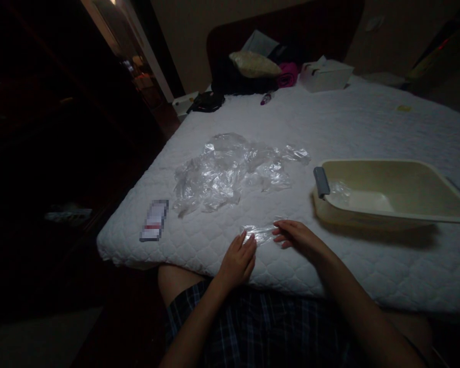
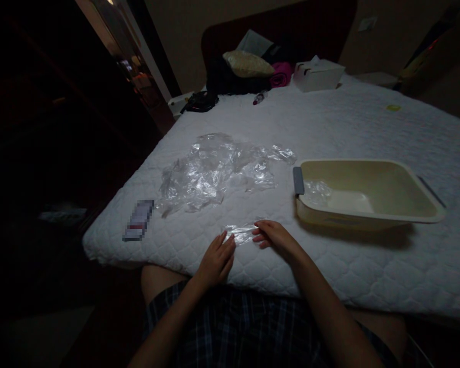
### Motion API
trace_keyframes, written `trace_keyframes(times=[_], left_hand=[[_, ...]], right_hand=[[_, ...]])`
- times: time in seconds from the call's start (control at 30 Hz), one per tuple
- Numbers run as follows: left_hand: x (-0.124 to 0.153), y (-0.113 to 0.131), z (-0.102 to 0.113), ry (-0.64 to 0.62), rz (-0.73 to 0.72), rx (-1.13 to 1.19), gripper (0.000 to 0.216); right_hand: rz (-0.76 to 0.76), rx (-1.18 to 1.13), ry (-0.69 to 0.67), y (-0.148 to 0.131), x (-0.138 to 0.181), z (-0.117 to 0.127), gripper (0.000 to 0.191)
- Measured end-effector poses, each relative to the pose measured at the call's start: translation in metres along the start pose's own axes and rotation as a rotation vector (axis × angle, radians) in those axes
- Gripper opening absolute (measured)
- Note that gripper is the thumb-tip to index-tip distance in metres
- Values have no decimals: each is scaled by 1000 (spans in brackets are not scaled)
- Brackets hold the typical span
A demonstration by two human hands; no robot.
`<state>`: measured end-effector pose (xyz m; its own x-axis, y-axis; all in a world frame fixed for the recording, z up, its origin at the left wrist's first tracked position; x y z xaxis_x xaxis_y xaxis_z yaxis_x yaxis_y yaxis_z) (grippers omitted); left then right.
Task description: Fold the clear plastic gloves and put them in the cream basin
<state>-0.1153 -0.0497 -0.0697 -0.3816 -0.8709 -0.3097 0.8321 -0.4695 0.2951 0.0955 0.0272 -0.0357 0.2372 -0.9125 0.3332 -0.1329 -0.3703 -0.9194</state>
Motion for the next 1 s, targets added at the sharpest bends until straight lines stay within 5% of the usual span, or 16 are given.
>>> trace_keyframes(times=[0.17, 0.47, 0.8, 1.0], left_hand=[[4, 0, 1, 75, 27, 5, 39], [16, 21, 7, 37, -19, -153, 45], [16, 62, 10, 60, 19, -133, 40], [16, 48, 17, 168, -20, -28, 37]], right_hand=[[42, 228, -10, 0, -15, 1, 19], [466, 698, -72, -18, -54, -5, 37], [237, 354, -234, -28, -64, -24, 52], [379, 344, -114, -47, -50, -6, 43]])
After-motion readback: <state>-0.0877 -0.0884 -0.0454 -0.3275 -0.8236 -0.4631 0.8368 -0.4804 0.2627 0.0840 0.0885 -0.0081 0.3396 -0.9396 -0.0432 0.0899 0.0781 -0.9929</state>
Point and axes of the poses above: each hand's wrist, its own x-axis away from the middle knuckle, its own z-axis out of the back of the hand, y = z × x, the point moved 1 cm from there along -x, towards the middle knuckle, and after that the axes turned 11 degrees about z, right-handed, at the moved point
